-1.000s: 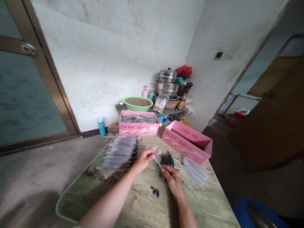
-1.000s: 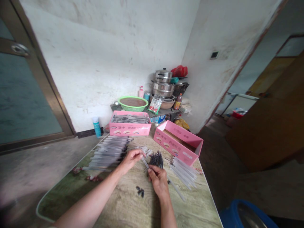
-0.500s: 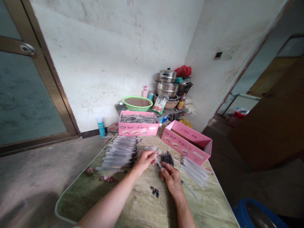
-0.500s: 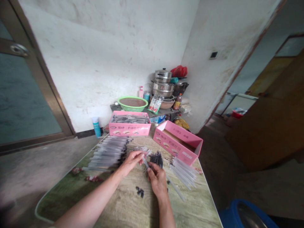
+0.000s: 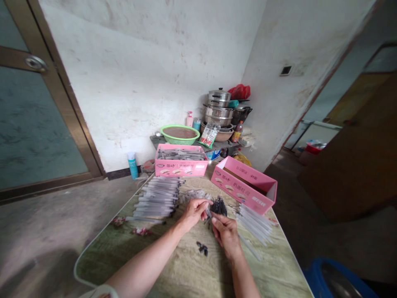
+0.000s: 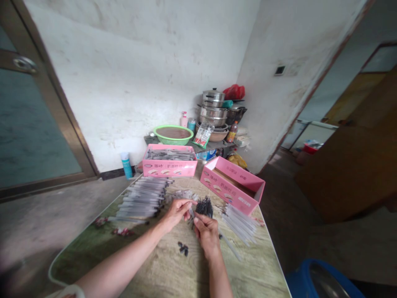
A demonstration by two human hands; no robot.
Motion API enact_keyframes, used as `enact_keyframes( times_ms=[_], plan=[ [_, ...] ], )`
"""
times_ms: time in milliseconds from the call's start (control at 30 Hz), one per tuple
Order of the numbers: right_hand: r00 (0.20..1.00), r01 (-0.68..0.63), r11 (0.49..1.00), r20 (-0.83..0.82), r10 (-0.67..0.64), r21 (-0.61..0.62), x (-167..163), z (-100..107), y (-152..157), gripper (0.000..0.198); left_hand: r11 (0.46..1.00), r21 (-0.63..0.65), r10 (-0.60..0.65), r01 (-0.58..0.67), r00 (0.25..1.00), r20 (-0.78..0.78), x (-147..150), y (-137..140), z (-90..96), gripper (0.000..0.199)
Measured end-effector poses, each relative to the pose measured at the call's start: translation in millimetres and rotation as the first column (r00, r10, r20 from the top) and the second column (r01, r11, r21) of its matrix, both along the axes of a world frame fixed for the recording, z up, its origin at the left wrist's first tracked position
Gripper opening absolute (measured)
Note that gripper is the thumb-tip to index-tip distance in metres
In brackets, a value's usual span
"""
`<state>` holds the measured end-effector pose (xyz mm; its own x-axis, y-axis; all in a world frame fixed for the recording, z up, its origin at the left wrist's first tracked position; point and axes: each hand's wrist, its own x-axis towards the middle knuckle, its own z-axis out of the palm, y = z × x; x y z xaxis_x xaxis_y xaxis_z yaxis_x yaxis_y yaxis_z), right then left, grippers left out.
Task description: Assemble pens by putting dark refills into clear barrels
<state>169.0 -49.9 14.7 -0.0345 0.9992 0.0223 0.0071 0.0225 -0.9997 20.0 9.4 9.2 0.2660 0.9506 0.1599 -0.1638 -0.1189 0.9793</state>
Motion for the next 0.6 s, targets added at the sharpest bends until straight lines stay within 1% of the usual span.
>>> enact_keyframes(
  times_ms=[100,200,267,467,600],
  plan=[
    [0.992,-0.069,0.996,-0.112,0.061,-0.064,-0.5,0.8,-0.8,0.048,0.999,0.028,-0.022,0.022,1.0,0.007,-2.5,-2.5,3.6,0.051],
    [0.978,-0.082,0.989,-0.199,0.056,-0.124,-1.6,3.1,-1.2,0.051,0.998,0.052,-0.037,0.036,0.999,0.018,-4.1,-4.1,4.3,0.05],
    [0.974,-0.077,0.988,-0.222,0.046,-0.136,-2.6,3.8,-1.4,0.051,0.998,0.056,-0.037,0.036,0.999,0.024,-4.1,-4.6,4.0,0.051],
    [0.985,-0.046,0.998,-0.17,0.038,-0.045,-8.0,-3.0,2.4,0.049,0.999,0.054,-0.005,0.005,1.0,0.004,-5.9,-2.3,2.5,0.052],
    [0.994,0.02,1.0,-0.104,-0.021,-0.006,-12.5,-6.7,7.3,0.059,0.997,0.058,-0.047,0.043,0.997,0.059,-7.9,0.2,-0.1,0.069]
  ],
)
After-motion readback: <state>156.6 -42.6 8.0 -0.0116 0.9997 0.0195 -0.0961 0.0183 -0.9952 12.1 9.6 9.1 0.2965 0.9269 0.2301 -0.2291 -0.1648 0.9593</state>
